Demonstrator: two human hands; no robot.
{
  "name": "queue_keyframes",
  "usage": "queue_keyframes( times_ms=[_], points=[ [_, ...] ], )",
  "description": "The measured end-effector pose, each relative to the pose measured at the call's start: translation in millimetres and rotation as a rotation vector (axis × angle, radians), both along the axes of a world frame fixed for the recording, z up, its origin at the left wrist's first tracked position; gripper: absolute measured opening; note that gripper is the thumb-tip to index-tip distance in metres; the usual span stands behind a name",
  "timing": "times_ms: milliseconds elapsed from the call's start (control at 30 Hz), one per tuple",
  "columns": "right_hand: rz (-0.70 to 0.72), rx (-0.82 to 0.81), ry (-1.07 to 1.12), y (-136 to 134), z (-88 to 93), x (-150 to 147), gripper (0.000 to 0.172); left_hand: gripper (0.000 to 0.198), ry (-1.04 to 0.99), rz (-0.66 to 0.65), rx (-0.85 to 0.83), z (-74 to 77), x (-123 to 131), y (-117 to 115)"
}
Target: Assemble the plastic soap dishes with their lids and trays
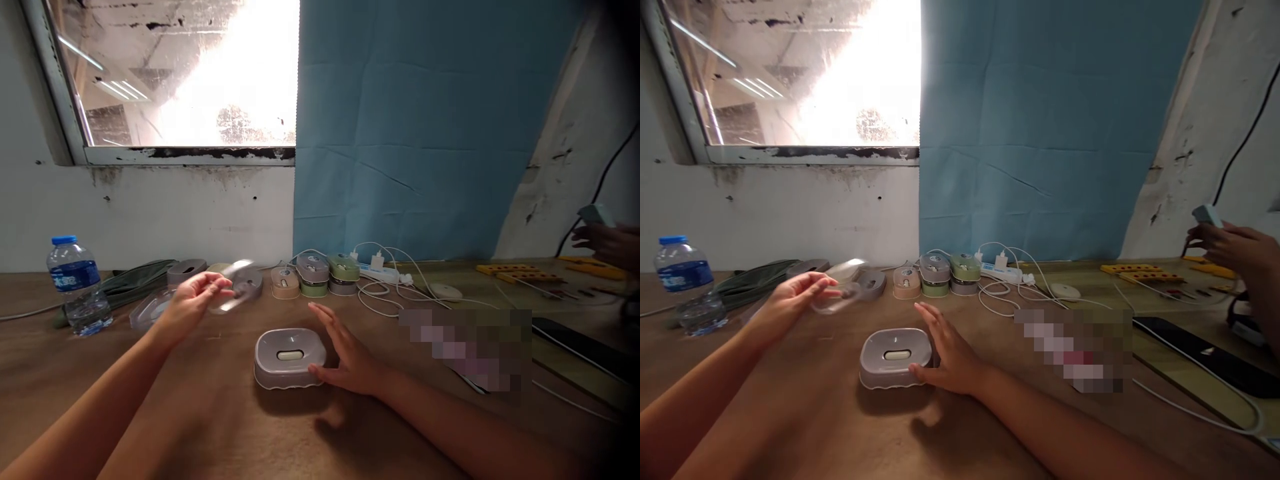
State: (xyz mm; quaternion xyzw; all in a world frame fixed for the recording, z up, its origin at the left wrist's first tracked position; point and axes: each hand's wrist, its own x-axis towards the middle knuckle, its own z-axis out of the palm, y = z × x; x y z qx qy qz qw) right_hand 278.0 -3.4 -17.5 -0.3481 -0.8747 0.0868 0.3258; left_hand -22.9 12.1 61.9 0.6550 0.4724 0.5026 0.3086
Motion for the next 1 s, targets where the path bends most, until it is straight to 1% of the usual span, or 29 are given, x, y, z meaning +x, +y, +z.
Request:
queue_keyframes(
  times_ms=[67,133,167,200,267,333,400,500,600,667,767,867,933,1000],
  points=[
    [-0.016,0.09,0.032,-2.4,2.4,-1.8,0.084,0.036,-0.252,-0.259,-0.168,-16.4,23.0,-4.4],
    [0.002,0.135,0.057,-5.1,4.3,-4.3,0.079,0.032,-0.458,-0.419,-0.297,-33.2,39.7,-9.3],
    [0.029,0.143,0.067,-6.1,4.8,-5.4,0.076,0.029,-0.531,-0.466,-0.347,-40.3,45.3,-11.6],
    [0.063,0.146,0.075,-6.7,5.0,-6.5,0.072,0.027,-0.58,-0.496,-0.39,-46.1,49.1,-13.8],
    [0.129,0.16,0.107,-6.1,4.2,-7.7,0.065,0.025,-0.642,-0.515,-0.442,-53.4,52.5,-17.4],
    [0.172,0.196,0.152,-3.7,2.0,-7.3,0.06,0.03,-0.681,-0.514,-0.45,-55.7,52.6,-20.4],
    [0.176,0.232,0.178,-0.6,-0.7,-5.7,0.06,0.039,-0.694,-0.534,-0.431,-55.5,51.5,-22.7],
    [0.118,0.219,0.174,2.7,-3.7,-2.3,0.065,0.05,-0.627,-0.55,-0.346,-55.9,48.4,-23.1],
    [0.032,0.13,0.158,4.1,-4.2,-1.1,0.066,0.056,-0.444,-0.496,-0.211,-60.4,42.7,-18.3],
    [0.0,0.054,0.139,4.7,-3.4,-2.0,0.064,0.057,-0.317,-0.495,-0.155,-64.9,37.8,-13.1],
    [0.015,-0.074,0.103,5.7,-0.9,-3.4,0.059,0.06,-0.151,-0.551,-0.145,-71.2,31.7,-5.7],
    [0.033,-0.164,0.034,7.4,2.5,-0.5,0.059,0.06,-0.016,-0.568,-0.167,-75.0,29.2,-1.4],
    [0.045,-0.186,-0.045,8.9,4.7,4.5,0.067,0.058,0.035,-0.566,-0.17,-75.9,29.2,-0.3],
    [0.087,-0.18,-0.118,10.7,6.2,10.4,0.078,0.056,0.044,-0.581,-0.172,-75.9,29.8,0.0]
  ],
)
